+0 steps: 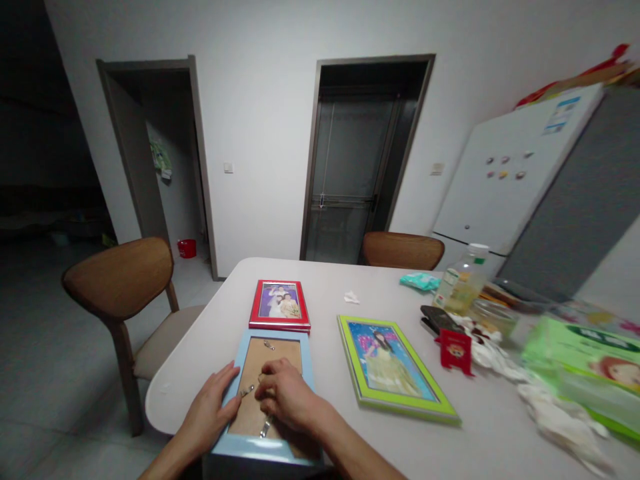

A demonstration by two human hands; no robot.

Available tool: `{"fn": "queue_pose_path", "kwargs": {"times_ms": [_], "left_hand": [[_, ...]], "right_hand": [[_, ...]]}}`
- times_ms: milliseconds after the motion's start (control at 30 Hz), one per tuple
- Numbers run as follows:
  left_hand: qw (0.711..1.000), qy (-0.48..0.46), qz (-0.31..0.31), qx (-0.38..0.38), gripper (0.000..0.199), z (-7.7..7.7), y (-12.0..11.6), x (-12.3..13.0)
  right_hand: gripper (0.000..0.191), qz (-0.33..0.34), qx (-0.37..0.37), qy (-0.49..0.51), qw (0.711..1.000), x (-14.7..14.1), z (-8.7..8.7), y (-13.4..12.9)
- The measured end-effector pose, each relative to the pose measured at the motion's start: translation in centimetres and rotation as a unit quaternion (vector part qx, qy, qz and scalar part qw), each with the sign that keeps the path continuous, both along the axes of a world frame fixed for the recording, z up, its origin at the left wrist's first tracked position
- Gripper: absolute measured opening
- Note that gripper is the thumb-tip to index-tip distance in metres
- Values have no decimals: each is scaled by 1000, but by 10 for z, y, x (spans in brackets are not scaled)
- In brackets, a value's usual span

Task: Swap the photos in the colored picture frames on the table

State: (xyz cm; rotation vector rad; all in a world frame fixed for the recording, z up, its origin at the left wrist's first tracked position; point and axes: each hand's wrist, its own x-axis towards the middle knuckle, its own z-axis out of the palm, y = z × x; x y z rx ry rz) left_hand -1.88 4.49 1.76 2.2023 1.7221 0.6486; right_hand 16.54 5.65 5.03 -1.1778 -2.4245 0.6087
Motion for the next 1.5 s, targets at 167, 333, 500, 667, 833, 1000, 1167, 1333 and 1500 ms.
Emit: {"fn": "queue_pose_path", "kwargs": {"times_ms": [167, 333, 500, 667, 833, 1000, 1167, 1333, 1500], "left_hand": [[1000, -4, -1, 4, 46, -2, 0, -2], [1000, -14, 0, 5, 45, -3, -1, -2], [1000, -14, 0, 6, 45, -3, -1, -1], [1000, -24, 1, 8, 44, -2, -2, -1], [999, -49, 5, 21, 43, -5, -1, -1], [999, -37, 4, 24, 44, -7, 0, -1], [999, -27, 1, 26, 44, -6, 0, -1], [999, -44, 4, 19, 44, -5, -1, -2], [999, -43, 3, 0, 46, -2, -1, -1]], "right_hand": [[24, -33, 16, 24, 999, 5, 7, 6], [32, -90, -1, -48, 995, 24, 16, 2], [37, 1, -6, -72, 997, 16, 18, -12], [32, 25, -31, -72, 997, 6, 16, -13], [26, 6, -27, -64, 998, 9, 14, -12], [38, 42, -57, -61, 996, 12, 10, -7], [22, -27, -3, -18, 999, 3, 1, -8], [27, -64, 23, -14, 998, 18, 9, 0], [26, -153, 35, -131, 979, 28, 9, 13]]}}
